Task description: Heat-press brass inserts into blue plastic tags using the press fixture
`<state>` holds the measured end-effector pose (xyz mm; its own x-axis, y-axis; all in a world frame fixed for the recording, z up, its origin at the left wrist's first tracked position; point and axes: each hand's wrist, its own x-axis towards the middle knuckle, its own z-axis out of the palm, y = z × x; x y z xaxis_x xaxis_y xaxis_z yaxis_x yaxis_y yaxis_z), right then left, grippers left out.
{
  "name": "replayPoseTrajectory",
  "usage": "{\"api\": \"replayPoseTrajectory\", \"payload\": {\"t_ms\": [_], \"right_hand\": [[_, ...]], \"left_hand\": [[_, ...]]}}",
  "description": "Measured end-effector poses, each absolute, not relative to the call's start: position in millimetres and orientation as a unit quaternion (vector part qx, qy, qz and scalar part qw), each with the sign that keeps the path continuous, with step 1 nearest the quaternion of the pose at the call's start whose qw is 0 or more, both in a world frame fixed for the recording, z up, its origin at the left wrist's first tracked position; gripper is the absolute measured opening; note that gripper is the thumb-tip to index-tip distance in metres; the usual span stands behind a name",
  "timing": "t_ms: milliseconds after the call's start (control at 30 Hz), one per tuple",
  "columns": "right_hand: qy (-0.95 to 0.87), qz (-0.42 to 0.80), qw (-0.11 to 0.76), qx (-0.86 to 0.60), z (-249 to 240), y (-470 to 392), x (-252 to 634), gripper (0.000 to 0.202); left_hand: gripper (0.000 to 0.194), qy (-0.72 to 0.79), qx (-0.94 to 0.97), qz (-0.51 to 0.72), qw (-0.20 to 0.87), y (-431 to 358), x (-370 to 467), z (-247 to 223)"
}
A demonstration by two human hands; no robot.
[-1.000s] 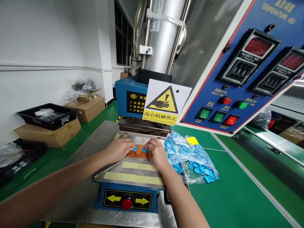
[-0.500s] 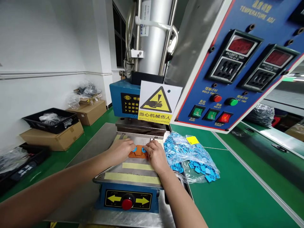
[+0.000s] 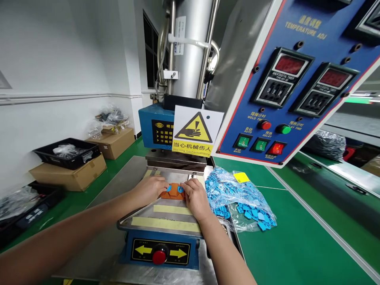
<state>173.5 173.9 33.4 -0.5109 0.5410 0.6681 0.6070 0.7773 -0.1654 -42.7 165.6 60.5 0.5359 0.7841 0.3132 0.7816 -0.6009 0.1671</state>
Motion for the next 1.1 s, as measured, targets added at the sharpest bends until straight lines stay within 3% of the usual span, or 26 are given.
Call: {"api": "replayPoseTrajectory", "payload": {"t_ms": [467,800,1100], "right_hand": [[-0.865,-0.038,0.369,-0.337,31,174,175,0.036],[-0.864,-0.026,0.366,-0.346,29,174,176,0.036],[-0.859,-0.022,0.368,-0.355,31,172,176,0.036]], "left_hand": [[0.029,0.430,0.887,0.161,-0.053,160,-47,57],[0.018,0.440,0.866,0.233,0.045,160,-51,59],[0.031,0.451,0.873,0.183,0.010,158,-54,64]]}}
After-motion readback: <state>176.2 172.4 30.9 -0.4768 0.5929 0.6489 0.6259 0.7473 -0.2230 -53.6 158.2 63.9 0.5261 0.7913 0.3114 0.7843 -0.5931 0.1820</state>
